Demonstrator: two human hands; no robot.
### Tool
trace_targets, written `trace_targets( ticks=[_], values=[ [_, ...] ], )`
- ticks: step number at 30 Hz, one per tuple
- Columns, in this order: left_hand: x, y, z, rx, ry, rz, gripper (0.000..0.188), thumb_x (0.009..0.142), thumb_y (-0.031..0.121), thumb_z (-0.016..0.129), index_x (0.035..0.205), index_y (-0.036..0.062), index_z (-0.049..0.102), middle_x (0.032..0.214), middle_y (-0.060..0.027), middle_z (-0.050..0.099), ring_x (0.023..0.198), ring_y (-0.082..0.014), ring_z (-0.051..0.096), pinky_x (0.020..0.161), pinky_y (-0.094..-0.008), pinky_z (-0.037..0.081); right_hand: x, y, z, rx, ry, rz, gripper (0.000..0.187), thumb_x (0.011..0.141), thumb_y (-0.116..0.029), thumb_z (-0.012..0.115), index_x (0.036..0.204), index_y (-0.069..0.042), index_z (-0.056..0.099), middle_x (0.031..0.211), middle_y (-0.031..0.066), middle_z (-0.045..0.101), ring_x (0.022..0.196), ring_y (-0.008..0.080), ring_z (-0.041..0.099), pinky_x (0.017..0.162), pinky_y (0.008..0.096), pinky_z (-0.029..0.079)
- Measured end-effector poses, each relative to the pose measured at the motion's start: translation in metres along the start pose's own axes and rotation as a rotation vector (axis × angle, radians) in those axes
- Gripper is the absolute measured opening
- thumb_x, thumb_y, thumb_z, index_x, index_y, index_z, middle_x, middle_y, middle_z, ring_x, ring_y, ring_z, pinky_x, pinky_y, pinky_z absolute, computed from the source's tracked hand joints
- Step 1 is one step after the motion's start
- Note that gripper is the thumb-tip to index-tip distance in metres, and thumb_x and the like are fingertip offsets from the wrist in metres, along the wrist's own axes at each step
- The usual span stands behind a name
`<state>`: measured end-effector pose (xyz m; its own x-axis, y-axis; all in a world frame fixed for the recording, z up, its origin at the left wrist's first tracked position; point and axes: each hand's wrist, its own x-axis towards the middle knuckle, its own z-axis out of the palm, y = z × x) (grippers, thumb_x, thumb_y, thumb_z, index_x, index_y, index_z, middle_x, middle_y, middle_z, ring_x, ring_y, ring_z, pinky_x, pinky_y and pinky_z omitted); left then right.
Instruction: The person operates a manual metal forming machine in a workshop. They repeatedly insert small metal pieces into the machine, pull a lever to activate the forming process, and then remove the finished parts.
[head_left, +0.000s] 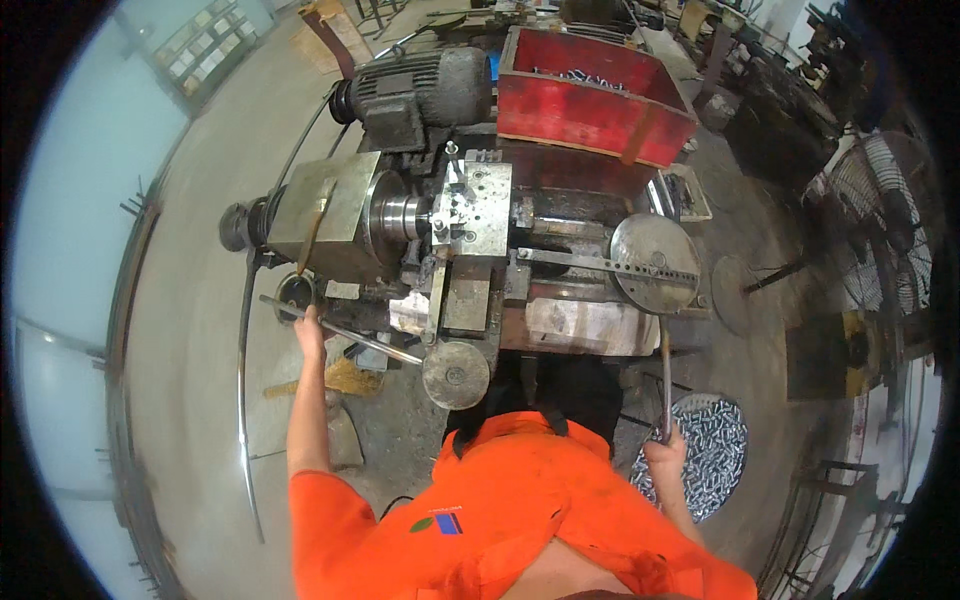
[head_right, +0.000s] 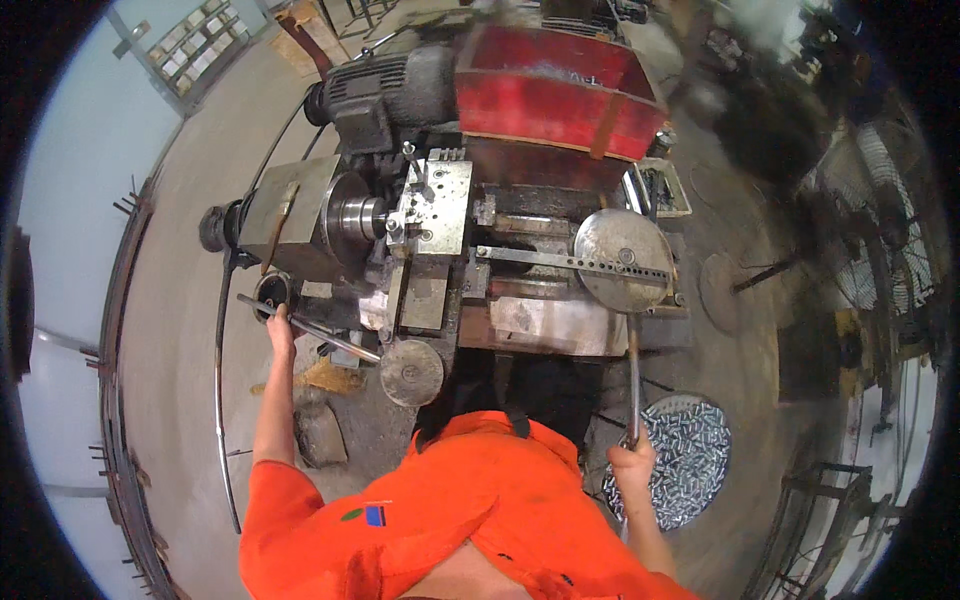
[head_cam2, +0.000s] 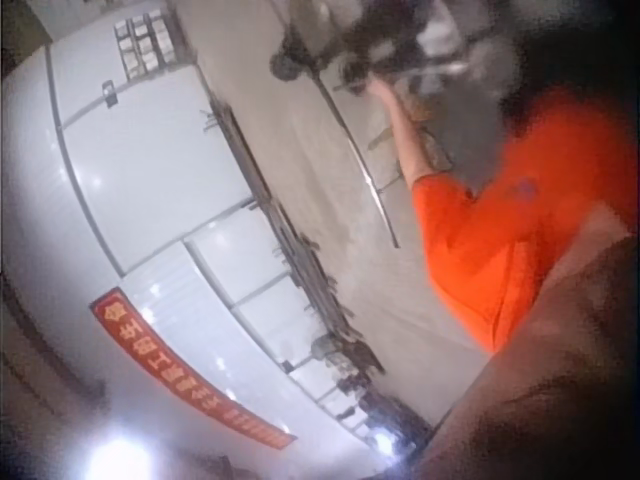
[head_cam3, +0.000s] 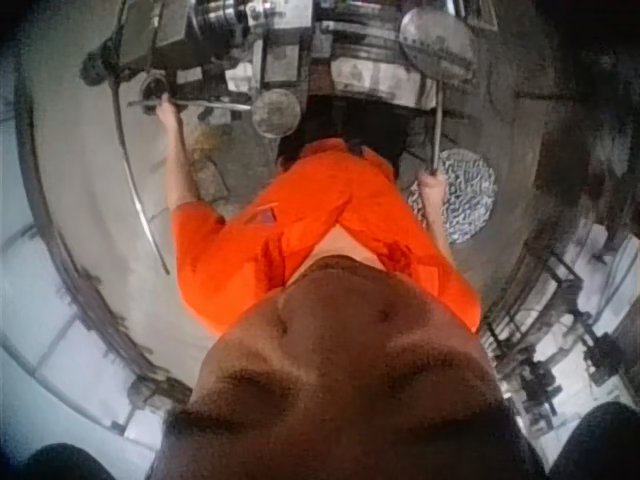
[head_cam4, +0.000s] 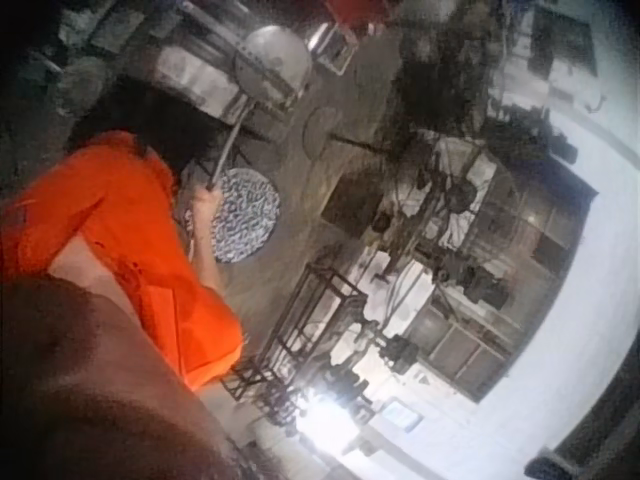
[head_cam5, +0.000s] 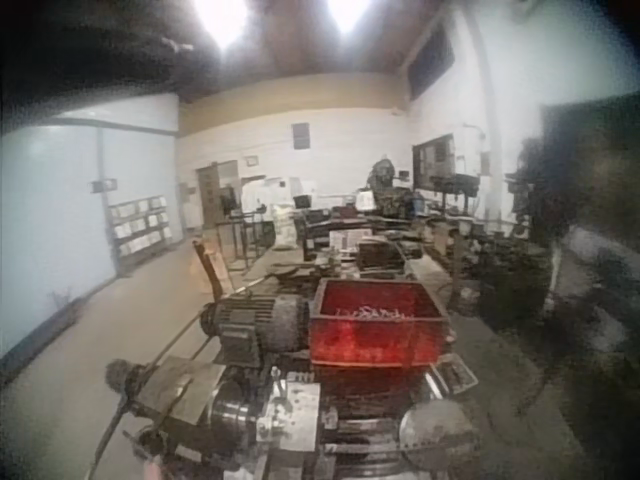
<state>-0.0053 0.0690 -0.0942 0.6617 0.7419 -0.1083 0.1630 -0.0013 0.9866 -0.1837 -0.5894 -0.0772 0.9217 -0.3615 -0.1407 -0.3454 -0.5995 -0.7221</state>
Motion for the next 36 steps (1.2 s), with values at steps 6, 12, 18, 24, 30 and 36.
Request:
trace_targets(
  ticks=[6,12,18,24,30,36],
  values=[
    [0.018,-0.023,-0.014,0.079,0.021,-0.084,0.026,0.085,0.026,0.053,0.091,0.0009,0.054,0.067,-0.0083,0.059,0.054,-0.0209,0.06,0.049,-0.0337,0.053,0.076,0.044,-0.073,-0.647,0.119,-0.007,0.074,0.06,-0.017,0.062,0.131,-0.006,0.045,0.076,0.0228,0.062,0.071,0.0394,0.061,0.067,0.0457,0.049],
    [-0.002,-0.005,0.005,-0.069,-0.122,-0.131,0.034,0.086,0.029,0.055,0.098,-0.0021,0.055,0.076,-0.013,0.061,0.055,-0.0212,0.061,0.048,-0.0321,0.053,0.206,0.074,-0.124,-0.989,0.29,0.169,0.073,0.066,-0.027,0.066,0.134,-0.016,0.042,0.117,0.0178,0.055,0.096,0.0347,0.058,0.084,0.0458,0.044],
    [0.015,-0.026,-0.043,-0.077,-0.163,-0.205,0.04,0.087,0.038,0.055,0.103,0.002,0.057,0.08,-0.0111,0.064,0.069,-0.0202,0.062,0.062,-0.0366,0.052,0.171,0.027,-0.052,-0.822,0.633,-0.3,0.089,0.055,-0.016,0.066,0.138,-0.007,0.034,0.135,0.0191,0.042,0.126,0.0347,0.037,0.106,0.045,0.028],
    [-0.011,-0.068,-0.028,1.365,-0.56,0.284,0.051,0.083,0.051,0.055,0.103,0.0036,0.059,0.088,-0.0182,0.066,0.083,-0.0332,0.064,0.071,-0.042,0.05,0.096,0.008,0.024,-0.319,0.312,-0.344,0.074,0.057,-0.009,0.061,0.13,-0.006,0.045,0.132,0.0238,0.043,0.121,0.0384,0.043,0.1,0.0387,0.037],
    [-0.032,-0.158,0.005,1.381,-0.053,0.147,0.051,0.083,0.053,0.05,0.085,0.0041,0.063,0.086,-0.0179,0.066,0.084,-0.0391,0.063,0.071,-0.0463,0.051,0.083,-0.029,0.038,-0.14,0.045,-0.284,0.042,0.059,-0.01,0.06,0.099,0.0,0.064,0.105,0.0184,0.061,0.094,0.0332,0.061,0.083,0.0359,0.048],
    [-0.034,-0.128,0.002,1.377,-0.396,0.104,0.044,0.081,0.047,0.057,0.094,0.0052,0.062,0.098,-0.0182,0.064,0.091,-0.0342,0.062,0.078,-0.0451,0.049,0.097,-0.071,0.028,-0.094,0.037,-0.313,0.037,0.059,-0.009,0.059,0.095,0.0,0.065,0.09,0.0163,0.065,0.08,0.0315,0.063,0.073,0.0351,0.05]
  ],
)
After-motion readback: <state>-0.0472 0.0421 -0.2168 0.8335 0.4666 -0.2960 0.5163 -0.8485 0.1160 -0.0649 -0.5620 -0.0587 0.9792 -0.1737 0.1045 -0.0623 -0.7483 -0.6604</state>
